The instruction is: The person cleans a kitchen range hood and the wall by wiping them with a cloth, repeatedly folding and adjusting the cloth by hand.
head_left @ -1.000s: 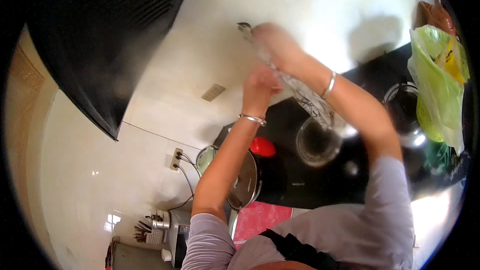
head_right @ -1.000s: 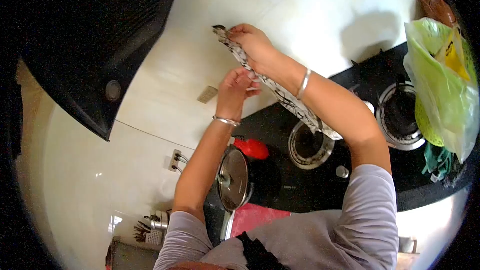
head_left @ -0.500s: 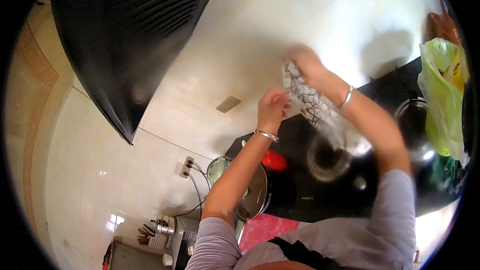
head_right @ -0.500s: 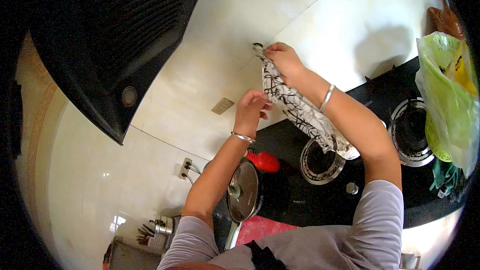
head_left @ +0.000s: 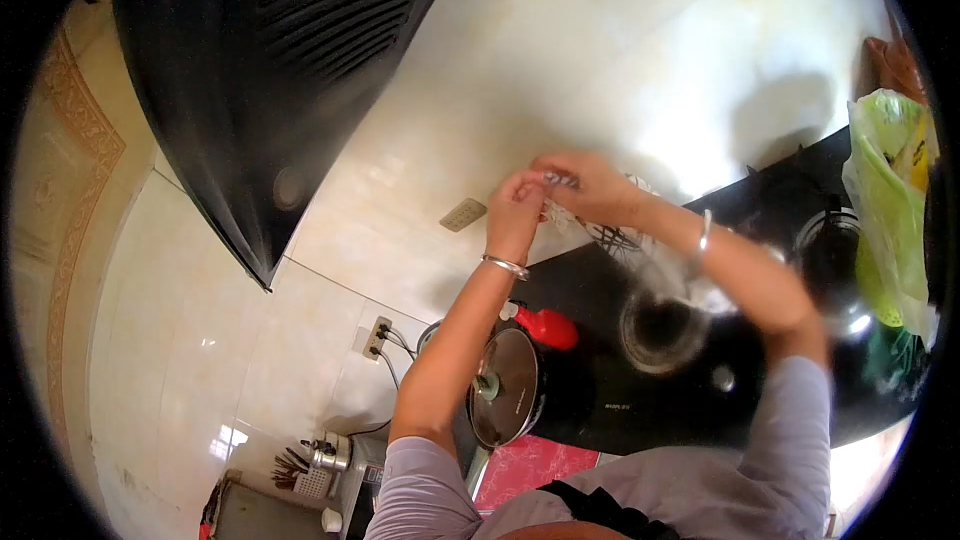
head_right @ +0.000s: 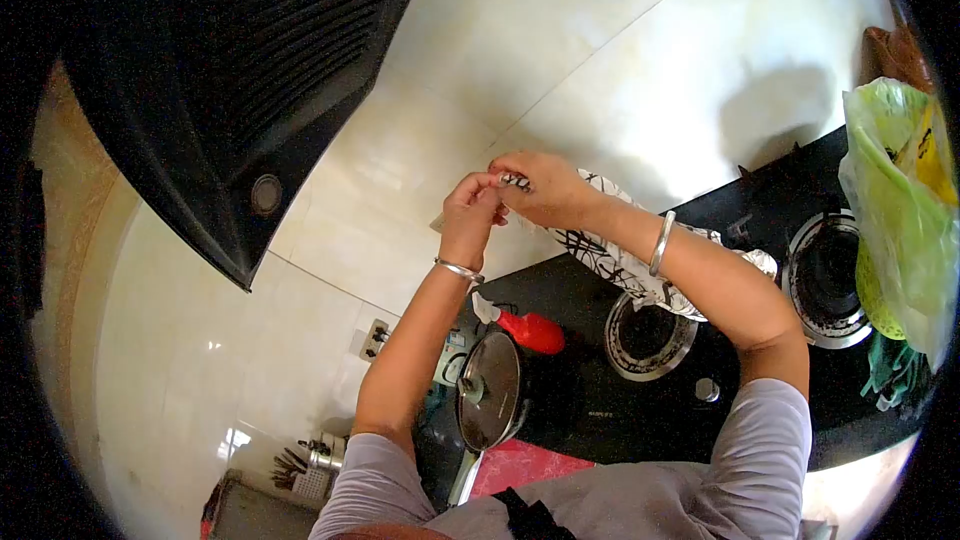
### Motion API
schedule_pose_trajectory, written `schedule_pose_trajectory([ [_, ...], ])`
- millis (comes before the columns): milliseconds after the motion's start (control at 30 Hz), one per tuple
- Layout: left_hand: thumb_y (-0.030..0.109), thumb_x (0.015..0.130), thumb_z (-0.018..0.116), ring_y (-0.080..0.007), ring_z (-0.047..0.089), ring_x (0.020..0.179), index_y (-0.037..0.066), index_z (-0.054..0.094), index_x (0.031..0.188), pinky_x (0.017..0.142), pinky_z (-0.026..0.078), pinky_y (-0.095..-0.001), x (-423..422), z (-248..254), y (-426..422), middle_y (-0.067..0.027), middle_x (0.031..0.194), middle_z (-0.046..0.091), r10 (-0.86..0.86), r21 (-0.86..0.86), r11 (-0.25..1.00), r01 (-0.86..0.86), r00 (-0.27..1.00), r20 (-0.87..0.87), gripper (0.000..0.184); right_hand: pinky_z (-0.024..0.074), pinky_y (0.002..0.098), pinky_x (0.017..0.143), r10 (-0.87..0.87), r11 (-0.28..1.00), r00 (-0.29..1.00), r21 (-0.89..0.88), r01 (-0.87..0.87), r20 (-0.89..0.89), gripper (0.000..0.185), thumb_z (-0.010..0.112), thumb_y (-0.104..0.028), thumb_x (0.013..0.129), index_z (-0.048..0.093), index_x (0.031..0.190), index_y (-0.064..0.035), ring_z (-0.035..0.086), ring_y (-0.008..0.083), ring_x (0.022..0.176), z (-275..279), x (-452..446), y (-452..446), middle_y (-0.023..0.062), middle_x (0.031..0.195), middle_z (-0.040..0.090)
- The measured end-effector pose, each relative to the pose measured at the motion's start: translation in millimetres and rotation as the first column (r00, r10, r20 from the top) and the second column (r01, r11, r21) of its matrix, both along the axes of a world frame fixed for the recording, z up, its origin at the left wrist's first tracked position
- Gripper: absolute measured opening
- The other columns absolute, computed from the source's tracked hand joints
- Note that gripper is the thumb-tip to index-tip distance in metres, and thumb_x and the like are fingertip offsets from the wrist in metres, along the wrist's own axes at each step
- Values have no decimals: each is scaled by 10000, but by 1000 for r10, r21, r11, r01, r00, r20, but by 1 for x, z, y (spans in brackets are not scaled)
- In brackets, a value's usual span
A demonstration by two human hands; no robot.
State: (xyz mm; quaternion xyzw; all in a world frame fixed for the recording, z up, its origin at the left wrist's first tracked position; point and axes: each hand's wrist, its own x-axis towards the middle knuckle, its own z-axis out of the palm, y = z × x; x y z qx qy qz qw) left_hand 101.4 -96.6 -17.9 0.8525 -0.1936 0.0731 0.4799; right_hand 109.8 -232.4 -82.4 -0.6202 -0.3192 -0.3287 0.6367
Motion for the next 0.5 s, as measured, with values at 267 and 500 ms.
schedule_pose_trajectory([
  [267,49,835,527,-95,512,545,32,540,899,486,444,-231,2,11,15,-20,691,529,-84,-7,996,84,996,-25,67,446,386,656,72,970,974,-214,-119,-216,151,529,-130,770,613,859,-41,573,317,740,0,12,-21,157,783,598],
  [500,68,840,541,-83,501,546,21,560,985,495,430,-218,-6,25,15,5,671,523,-98,66,992,104,991,-96,153,450,420,665,-271,909,957,-299,290,103,91,541,-110,743,611,758,-53,568,333,759,21,-1,-20,145,803,593],
])
